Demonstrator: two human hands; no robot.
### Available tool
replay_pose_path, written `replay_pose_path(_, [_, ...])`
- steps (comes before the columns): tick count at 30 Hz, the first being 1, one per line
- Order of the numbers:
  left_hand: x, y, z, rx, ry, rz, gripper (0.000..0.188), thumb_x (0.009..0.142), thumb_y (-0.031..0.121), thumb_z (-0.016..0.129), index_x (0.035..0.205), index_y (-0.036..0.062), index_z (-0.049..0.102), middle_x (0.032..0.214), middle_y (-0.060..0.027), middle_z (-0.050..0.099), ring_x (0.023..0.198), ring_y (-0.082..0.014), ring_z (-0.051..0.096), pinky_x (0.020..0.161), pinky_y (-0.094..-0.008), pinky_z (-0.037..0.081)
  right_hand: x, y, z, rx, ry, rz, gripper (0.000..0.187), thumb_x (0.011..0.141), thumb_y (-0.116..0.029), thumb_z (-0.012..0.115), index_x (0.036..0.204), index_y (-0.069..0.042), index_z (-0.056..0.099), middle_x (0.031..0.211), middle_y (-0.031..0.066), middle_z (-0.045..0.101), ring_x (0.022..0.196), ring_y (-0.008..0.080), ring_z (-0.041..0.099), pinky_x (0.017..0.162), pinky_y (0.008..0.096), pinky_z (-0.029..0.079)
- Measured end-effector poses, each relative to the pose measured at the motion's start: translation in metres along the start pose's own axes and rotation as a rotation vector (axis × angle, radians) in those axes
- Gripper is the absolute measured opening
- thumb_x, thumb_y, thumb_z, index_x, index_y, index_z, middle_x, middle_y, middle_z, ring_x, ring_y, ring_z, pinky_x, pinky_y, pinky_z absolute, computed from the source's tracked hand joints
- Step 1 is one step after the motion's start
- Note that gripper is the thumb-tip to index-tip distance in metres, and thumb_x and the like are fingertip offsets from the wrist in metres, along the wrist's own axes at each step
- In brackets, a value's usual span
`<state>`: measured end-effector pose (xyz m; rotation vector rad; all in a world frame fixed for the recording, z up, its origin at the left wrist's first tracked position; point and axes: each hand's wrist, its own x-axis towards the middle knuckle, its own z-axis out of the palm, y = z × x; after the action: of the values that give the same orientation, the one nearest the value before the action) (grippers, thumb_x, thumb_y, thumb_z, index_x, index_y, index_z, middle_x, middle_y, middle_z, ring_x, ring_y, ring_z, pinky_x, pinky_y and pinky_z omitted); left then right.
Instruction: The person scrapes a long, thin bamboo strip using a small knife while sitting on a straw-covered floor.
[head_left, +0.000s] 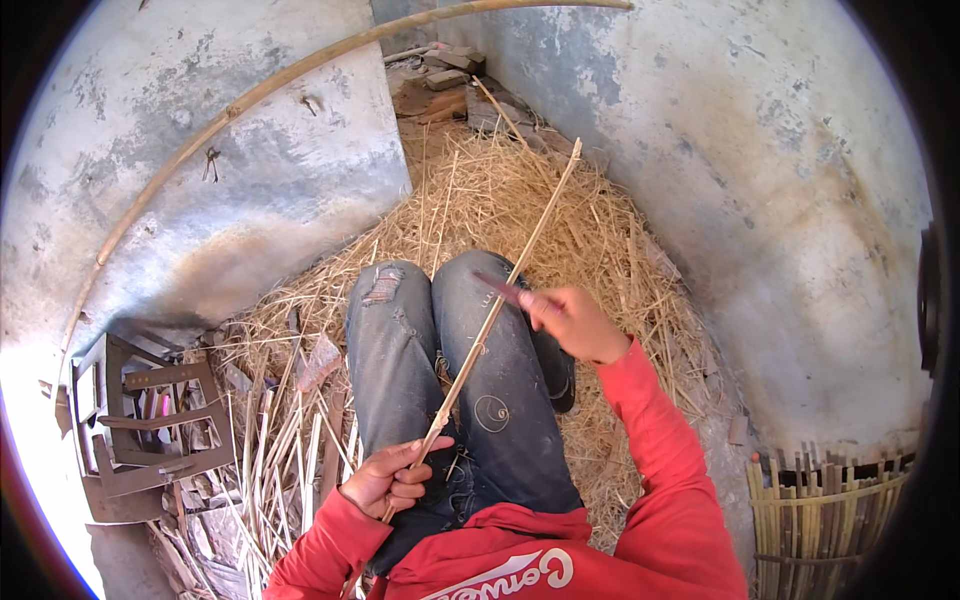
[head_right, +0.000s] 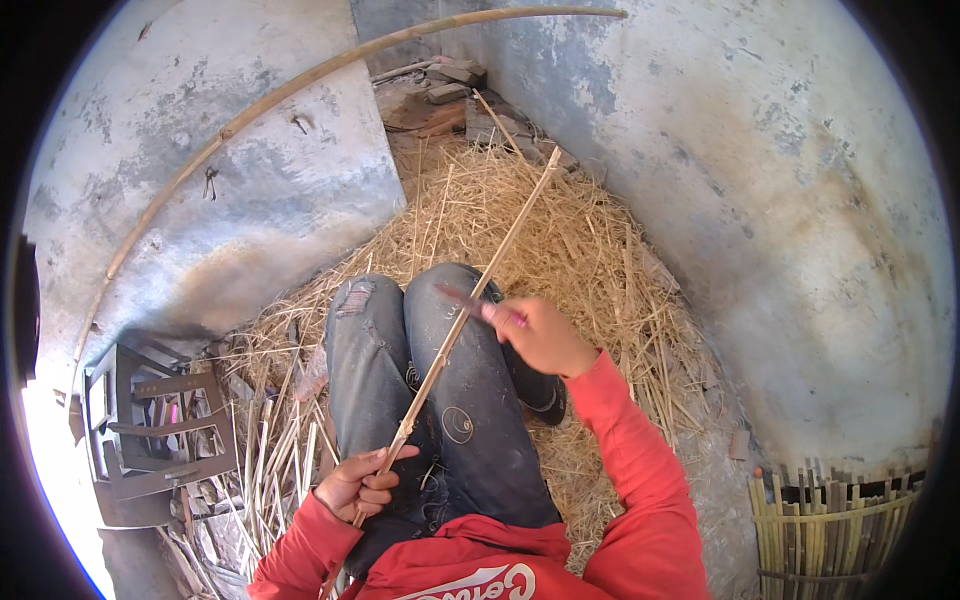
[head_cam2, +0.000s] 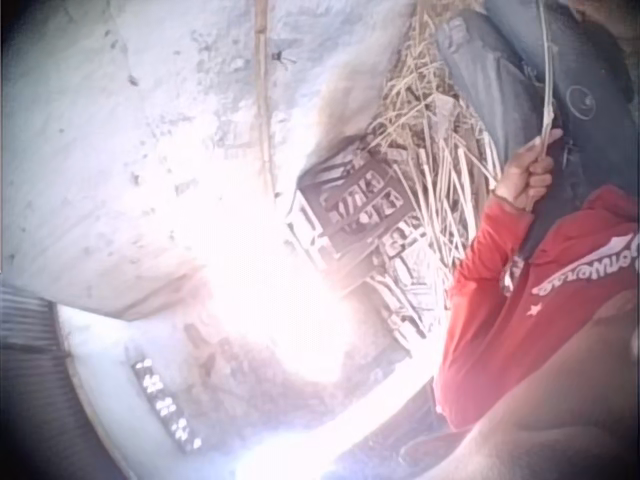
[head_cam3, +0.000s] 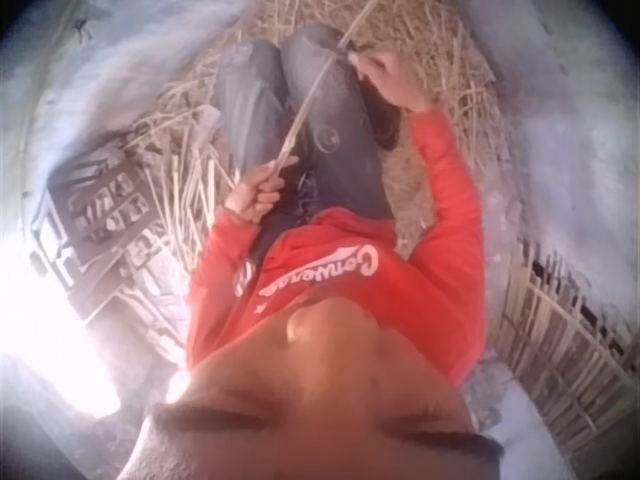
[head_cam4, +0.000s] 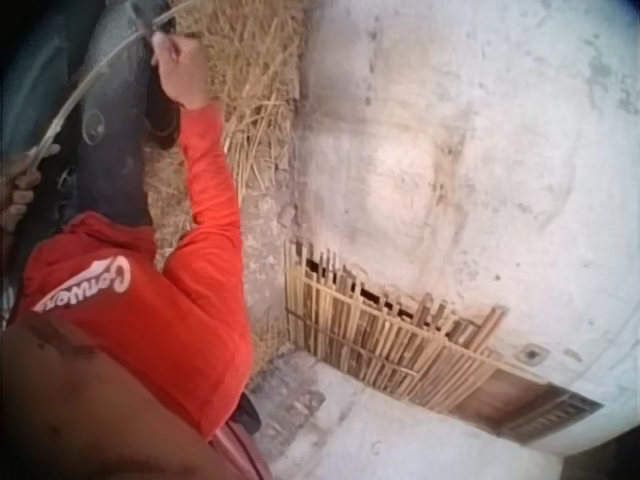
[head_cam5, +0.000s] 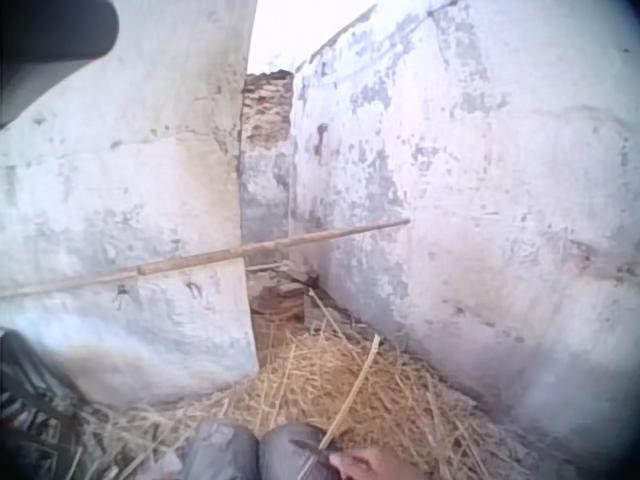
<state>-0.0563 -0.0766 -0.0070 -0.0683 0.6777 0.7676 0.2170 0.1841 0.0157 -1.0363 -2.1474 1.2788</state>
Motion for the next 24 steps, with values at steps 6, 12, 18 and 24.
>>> replay_pose_path(6, [0.002, -0.004, 0.005, 0.067, 0.048, 0.046, 0.049, 0.111, 0.032, 0.052, 0.154, 0.0093, 0.044, 0.07, 0.0063, 0.029, 0.055, -0.0041, 0.024, 0.046, -0.0213, 0.02, 0.027, 0.005, -0.01, 0.104, 0.412, -0.062, 0.027, 0.103, -0.021, 0.067, 0.125, -0.007, 0.075, 0.076, 0.0061, 0.068, 0.061, 0.0109, 0.053, 0.061, 0.0309, 0.048])
replay_pose_path(12, [0.004, -0.005, 0.015, 0.115, 0.09, 0.071, 0.048, 0.112, 0.031, 0.051, 0.154, 0.0098, 0.044, 0.07, 0.0065, 0.029, 0.055, -0.004, 0.024, 0.047, -0.021, 0.02, 0.048, 0.035, 0.007, -0.015, 0.526, -0.326, 0.034, 0.103, -0.015, 0.065, 0.136, -0.01, 0.069, 0.1, 0.0143, 0.078, 0.069, 0.0088, 0.059, 0.067, 0.0275, 0.051])
replay_pose_path(18, [0.019, 0.01, 0.029, 0.1, 0.062, 0.081, 0.048, 0.112, 0.031, 0.049, 0.155, 0.0118, 0.044, 0.071, 0.0062, 0.03, 0.056, -0.0037, 0.025, 0.046, -0.0205, 0.02, 0.007, 0.015, 0.048, 0.023, 0.334, -0.4, 0.033, 0.103, -0.013, 0.064, 0.135, -0.008, 0.068, 0.11, 0.0208, 0.077, 0.068, 0.008, 0.057, 0.066, 0.028, 0.052])
replay_pose_path(24, [0.036, 0.018, 0.04, 0.059, 0.006, 0.053, 0.048, 0.113, 0.033, 0.046, 0.157, 0.0142, 0.042, 0.071, 0.0076, 0.029, 0.053, -0.0024, 0.022, 0.043, -0.0195, 0.018, -0.015, 0.009, 0.055, 0.045, 0.246, -0.326, 0.035, 0.101, -0.01, 0.064, 0.136, -0.009, 0.068, 0.103, 0.0255, 0.071, 0.06, 0.009, 0.054, 0.06, 0.0279, 0.05])
